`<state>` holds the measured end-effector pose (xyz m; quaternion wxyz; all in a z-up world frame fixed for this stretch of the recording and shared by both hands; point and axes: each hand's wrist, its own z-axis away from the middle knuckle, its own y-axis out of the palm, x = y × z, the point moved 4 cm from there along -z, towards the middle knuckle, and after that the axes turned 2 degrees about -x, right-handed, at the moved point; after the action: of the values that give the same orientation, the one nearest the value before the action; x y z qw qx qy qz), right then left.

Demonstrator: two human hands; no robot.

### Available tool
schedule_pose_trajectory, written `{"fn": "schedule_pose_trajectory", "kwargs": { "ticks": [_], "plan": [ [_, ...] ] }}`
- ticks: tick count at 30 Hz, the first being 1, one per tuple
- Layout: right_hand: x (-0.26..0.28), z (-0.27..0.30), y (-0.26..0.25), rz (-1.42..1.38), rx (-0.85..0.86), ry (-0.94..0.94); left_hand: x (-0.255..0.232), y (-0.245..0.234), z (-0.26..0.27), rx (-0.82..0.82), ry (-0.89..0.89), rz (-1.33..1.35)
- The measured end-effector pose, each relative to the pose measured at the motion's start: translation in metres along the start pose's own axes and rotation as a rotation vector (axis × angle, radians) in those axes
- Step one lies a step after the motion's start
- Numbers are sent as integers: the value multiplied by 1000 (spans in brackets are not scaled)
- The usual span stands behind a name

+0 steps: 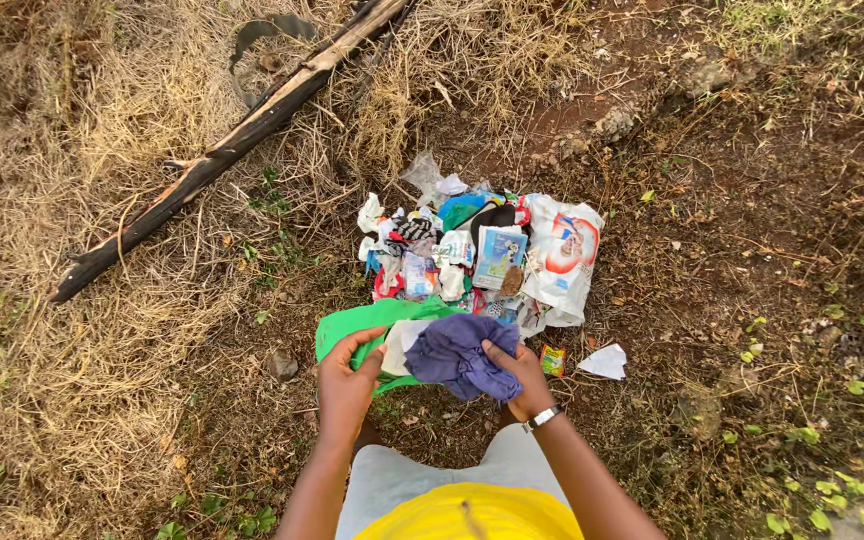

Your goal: The person sorts through a pile of trash and recyclables on the ground, picking up and examining items such as a book, plastic wrappers, and papers before placing some into a green bag.

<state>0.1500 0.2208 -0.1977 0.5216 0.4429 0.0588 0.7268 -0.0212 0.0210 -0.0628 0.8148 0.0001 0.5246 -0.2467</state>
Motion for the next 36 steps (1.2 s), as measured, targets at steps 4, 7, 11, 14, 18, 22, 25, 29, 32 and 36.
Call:
{"fn": "schedule_pose_trajectory", "kwargs": {
  "ticks": [4, 7, 11, 14, 18, 22, 25, 29, 32, 36],
  "plan": [
    [9, -4, -3, -52, -38, -2, 3, -4, -2, -14, -22, 40],
    [17, -10, -5, -92, -35, -11, 4, -9, -2, -23, -7, 21],
    [21, -31, -22, -97, -147, -33, 8, -12, -4, -35, -7, 42],
    [8, -63, -73, -98, -313, -73, 14, -13, -1, -21, -36, 56],
    [-12, -104, -151, 144, -665, -134, 24, -14, 2, -34, -60, 44],
    [-24, -93, -193, 233, -981, 4, 38, -15, 8, -33, -92, 0],
    [-18, -99, -197, 146, -979, -95, 47, -16, 14, -41, -114, -28],
    [1, -125, -200, 206, -993, -119, 53, -19, 23, -53, -177, -6],
    [28, -156, -193, 396, -978, -268, 48, -20, 26, -79, -165, -8],
    [57, -194, -170, 692, -752, -491, 44, -22, 28, -109, -178, 8]
  ]
}}
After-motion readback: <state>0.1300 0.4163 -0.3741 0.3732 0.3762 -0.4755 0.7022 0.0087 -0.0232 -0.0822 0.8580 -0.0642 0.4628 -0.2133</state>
